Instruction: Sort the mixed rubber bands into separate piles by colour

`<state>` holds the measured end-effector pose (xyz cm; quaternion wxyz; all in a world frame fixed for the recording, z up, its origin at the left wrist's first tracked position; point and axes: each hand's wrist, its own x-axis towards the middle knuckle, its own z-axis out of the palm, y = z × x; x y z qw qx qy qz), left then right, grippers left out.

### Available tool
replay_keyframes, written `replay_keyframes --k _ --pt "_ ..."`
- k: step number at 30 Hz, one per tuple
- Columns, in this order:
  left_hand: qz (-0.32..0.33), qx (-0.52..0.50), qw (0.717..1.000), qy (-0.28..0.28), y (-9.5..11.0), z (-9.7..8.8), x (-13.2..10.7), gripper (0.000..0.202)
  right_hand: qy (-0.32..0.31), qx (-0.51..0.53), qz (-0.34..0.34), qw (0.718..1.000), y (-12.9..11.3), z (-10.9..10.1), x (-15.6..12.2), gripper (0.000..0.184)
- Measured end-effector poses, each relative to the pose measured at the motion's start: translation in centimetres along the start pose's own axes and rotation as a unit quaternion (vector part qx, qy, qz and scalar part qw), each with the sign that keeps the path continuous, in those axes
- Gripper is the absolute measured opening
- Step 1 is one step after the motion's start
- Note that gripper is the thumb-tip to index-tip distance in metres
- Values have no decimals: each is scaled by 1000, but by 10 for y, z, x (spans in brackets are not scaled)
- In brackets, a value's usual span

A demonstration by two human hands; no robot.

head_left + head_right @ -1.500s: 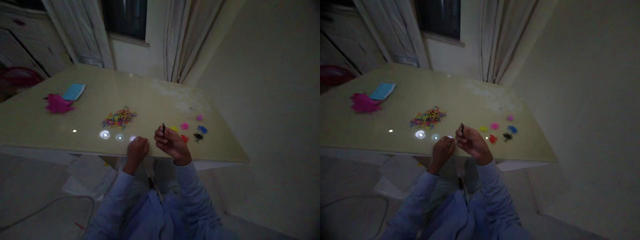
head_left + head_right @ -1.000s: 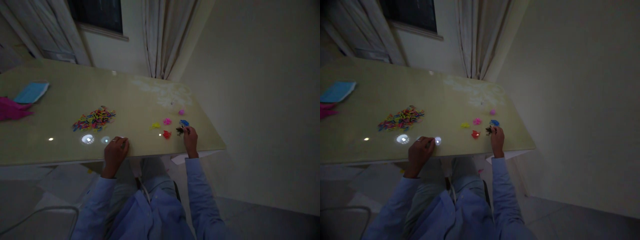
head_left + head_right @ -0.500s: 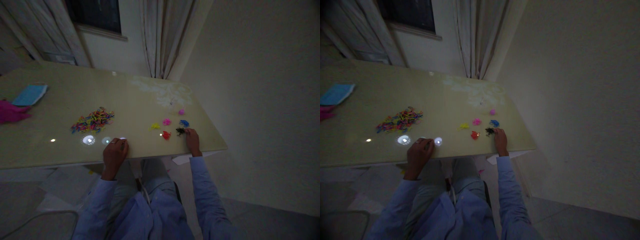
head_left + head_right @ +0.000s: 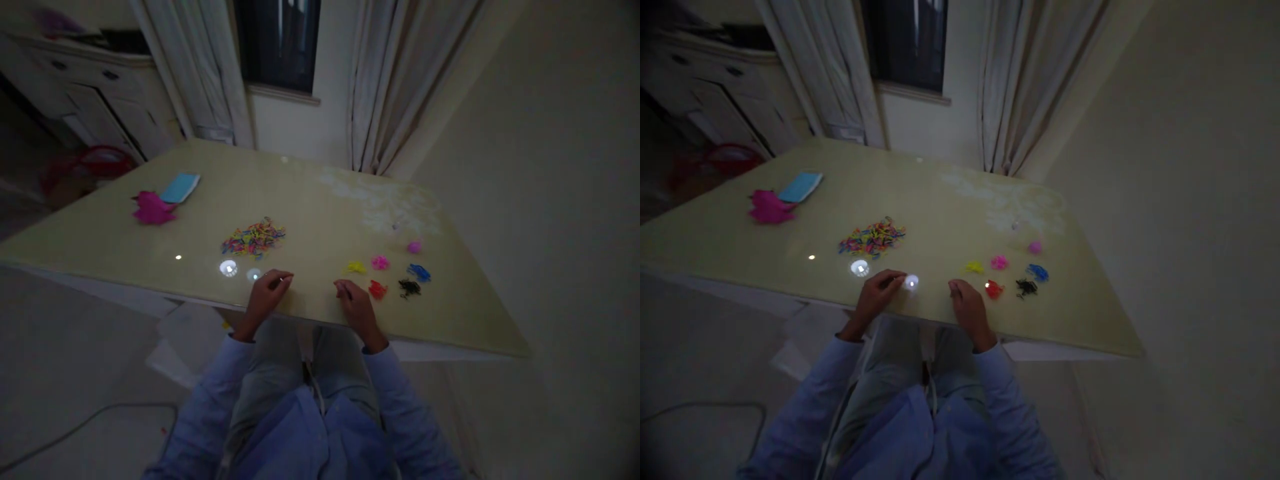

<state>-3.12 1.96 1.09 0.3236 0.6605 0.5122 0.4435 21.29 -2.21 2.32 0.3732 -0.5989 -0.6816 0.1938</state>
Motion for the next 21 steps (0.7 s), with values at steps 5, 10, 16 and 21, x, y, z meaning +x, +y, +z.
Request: replay_keyframes --k 5,10,16,21 --pt "-58 80 990 101 -23 -57 35 31 -44 -48 -12 998 -11 24 10 39" --pt "-78 231 964 104 -38 -95 75 30 -35 -66 -6 997 -5 22 11 40" --pt "-39 366 928 -48 -27 -90 106 31 -34 -51 -8 998 0 22 10 42" --pt "-45 408 906 -107 -33 -90 117 29 -30 -34 -6 999 1 21 11 42"
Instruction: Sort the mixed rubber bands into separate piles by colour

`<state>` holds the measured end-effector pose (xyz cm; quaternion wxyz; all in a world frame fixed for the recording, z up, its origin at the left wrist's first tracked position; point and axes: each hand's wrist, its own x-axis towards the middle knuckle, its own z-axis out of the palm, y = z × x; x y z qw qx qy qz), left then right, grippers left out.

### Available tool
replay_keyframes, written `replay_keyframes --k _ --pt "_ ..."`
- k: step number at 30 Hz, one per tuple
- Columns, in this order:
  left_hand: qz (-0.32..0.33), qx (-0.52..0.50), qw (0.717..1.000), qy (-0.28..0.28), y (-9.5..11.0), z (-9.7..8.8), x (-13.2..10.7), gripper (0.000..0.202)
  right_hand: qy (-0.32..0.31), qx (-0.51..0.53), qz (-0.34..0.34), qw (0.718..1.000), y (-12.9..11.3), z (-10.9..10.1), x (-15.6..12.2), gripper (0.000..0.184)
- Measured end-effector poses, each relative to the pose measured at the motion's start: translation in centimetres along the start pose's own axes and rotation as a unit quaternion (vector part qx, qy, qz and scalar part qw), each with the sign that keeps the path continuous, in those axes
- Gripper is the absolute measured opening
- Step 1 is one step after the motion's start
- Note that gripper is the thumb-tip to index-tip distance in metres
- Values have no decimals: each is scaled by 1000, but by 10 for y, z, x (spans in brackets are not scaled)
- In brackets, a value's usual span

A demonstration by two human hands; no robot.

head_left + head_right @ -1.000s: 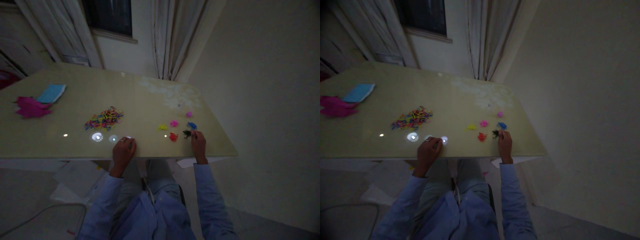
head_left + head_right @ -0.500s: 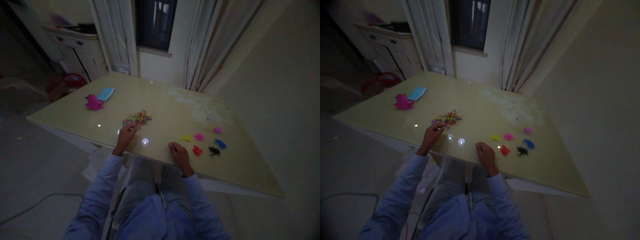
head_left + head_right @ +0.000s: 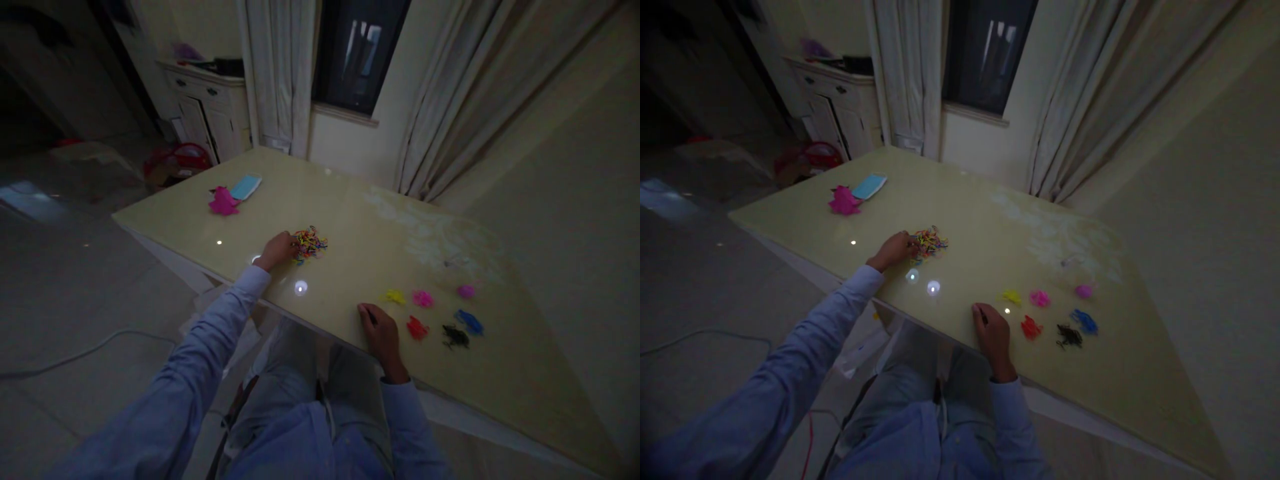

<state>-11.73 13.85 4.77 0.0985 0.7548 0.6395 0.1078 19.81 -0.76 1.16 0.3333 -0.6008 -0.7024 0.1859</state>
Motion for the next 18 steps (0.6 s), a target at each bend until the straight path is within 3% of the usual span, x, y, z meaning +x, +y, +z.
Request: replay_keyframes --k 13,18 --pt "6 -49 998 44 -17 5 9 29 0 13 11 1000 0 -2 -2 38" --pt "32 -94 995 28 -24 -1 11 29 4 14 11 1000 0 -1 -2 39"
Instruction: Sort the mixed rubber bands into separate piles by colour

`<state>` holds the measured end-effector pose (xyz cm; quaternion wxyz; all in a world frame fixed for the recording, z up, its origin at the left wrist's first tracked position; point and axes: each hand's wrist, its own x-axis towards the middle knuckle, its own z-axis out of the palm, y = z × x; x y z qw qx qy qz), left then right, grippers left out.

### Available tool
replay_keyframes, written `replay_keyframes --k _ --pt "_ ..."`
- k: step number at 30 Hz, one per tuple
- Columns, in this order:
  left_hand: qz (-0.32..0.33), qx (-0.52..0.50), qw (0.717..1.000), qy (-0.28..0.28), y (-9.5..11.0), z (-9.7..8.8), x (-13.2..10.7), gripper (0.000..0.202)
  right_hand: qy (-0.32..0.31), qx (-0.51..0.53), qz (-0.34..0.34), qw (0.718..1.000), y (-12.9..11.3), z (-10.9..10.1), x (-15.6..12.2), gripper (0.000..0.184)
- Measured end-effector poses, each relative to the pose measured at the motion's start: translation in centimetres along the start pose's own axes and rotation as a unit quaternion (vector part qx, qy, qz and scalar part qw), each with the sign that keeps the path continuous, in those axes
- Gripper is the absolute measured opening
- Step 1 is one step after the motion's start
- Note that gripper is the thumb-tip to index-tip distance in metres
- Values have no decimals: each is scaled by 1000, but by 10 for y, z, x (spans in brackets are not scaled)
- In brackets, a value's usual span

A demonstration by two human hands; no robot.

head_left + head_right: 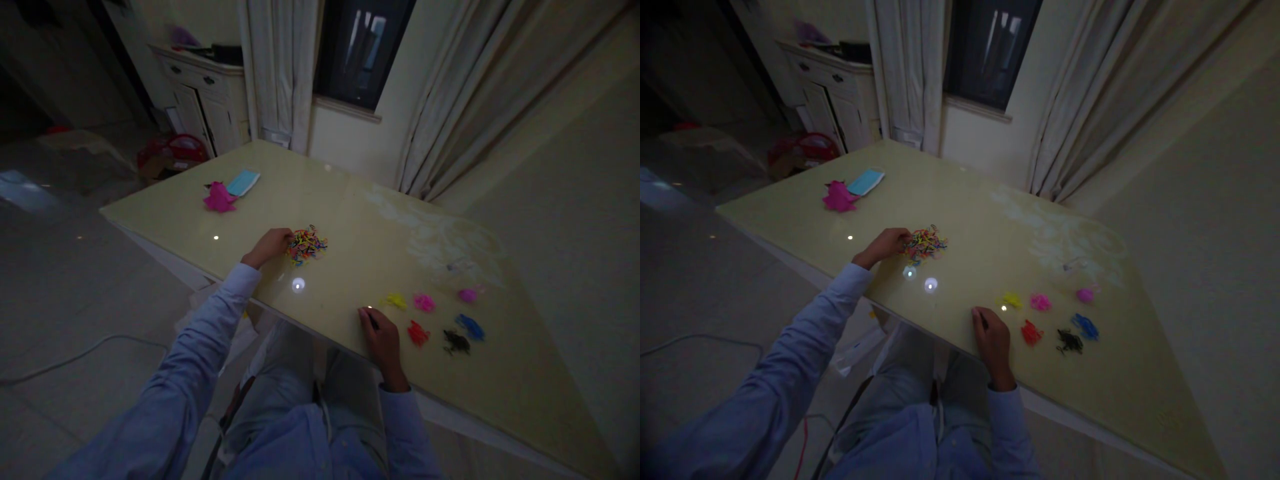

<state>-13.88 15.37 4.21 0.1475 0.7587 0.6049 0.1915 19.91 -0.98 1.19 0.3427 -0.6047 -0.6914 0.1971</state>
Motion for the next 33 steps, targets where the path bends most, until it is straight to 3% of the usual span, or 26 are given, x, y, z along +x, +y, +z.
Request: replay_keyframes --k 10,20,26,33 --pt "-18 49 999 -11 2 -11 -4 30 1 -7 6 1000 0 -1 0 39" --pt "8 -27 999 47 5 -4 -1 30 -2 -1 8 1000 -1 -1 -1 37" --pt "11 35 999 -27 3 7 0 33 -3 2 6 1000 -1 -1 -1 38" --pt "6 53 998 -45 3 10 0 33 -4 0 8 1000 -2 -1 -2 38"
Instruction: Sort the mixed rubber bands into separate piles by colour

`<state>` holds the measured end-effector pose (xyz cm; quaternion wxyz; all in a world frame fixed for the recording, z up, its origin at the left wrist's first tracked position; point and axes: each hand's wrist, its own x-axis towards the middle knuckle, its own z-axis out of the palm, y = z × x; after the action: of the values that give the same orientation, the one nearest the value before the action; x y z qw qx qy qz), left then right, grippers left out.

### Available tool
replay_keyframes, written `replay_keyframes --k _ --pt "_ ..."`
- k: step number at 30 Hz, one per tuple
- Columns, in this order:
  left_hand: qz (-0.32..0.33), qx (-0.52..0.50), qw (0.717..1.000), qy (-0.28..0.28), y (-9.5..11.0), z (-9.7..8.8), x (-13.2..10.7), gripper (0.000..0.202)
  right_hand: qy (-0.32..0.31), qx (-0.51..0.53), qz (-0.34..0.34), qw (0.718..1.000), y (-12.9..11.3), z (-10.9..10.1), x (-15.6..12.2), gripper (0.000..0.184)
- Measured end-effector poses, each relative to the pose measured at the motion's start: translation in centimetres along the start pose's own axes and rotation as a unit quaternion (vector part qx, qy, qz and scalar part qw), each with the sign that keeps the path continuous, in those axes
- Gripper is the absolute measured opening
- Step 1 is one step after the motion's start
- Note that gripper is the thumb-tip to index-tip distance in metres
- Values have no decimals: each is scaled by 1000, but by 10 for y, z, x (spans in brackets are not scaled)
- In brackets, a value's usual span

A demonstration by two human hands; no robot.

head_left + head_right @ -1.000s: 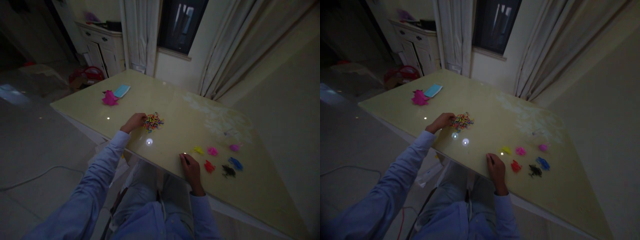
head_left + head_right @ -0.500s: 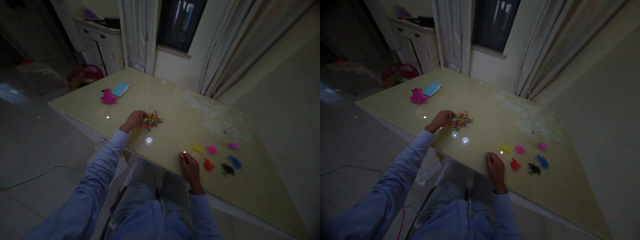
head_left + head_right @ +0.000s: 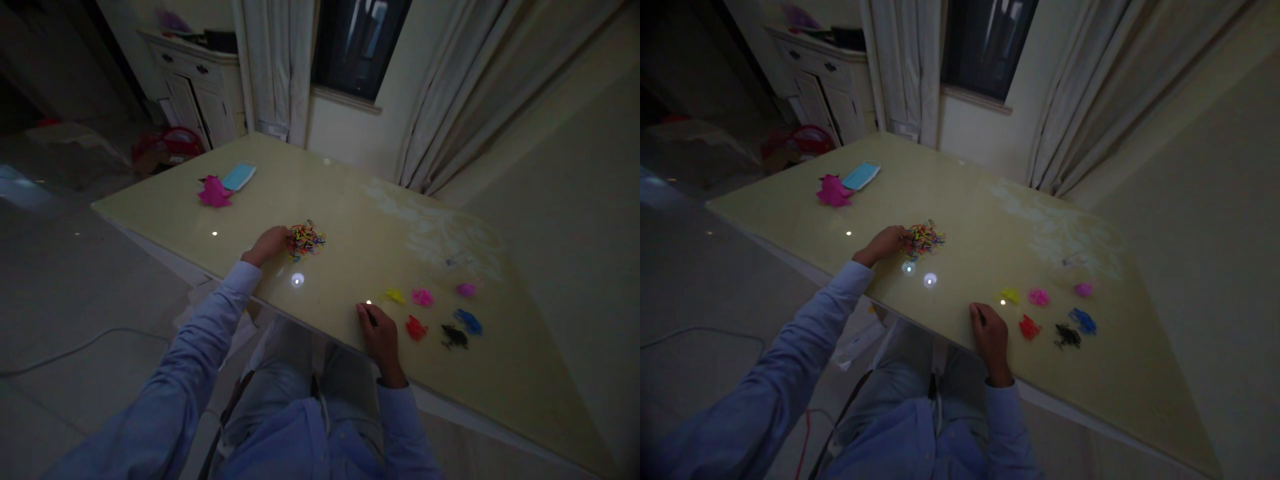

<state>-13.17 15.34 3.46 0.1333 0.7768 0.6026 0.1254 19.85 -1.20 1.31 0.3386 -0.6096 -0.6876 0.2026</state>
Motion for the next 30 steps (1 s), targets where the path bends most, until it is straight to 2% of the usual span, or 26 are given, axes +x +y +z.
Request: replay_keyframes --k 6,14,24,30 --pt "-9 24 999 -24 6 -2 3 28 5 5 -5 1000 3 1 0 39" --pt "-20 27 999 -18 10 -3 1 22 8 6 -1 1000 3 2 0 36" --pt "-7 -1 999 40 3 -1 1 22 0 8 -1 1000 1 0 0 36" --pt "27 5 1000 8 -1 0 4 26 5 11 -3 1000 2 1 0 37"
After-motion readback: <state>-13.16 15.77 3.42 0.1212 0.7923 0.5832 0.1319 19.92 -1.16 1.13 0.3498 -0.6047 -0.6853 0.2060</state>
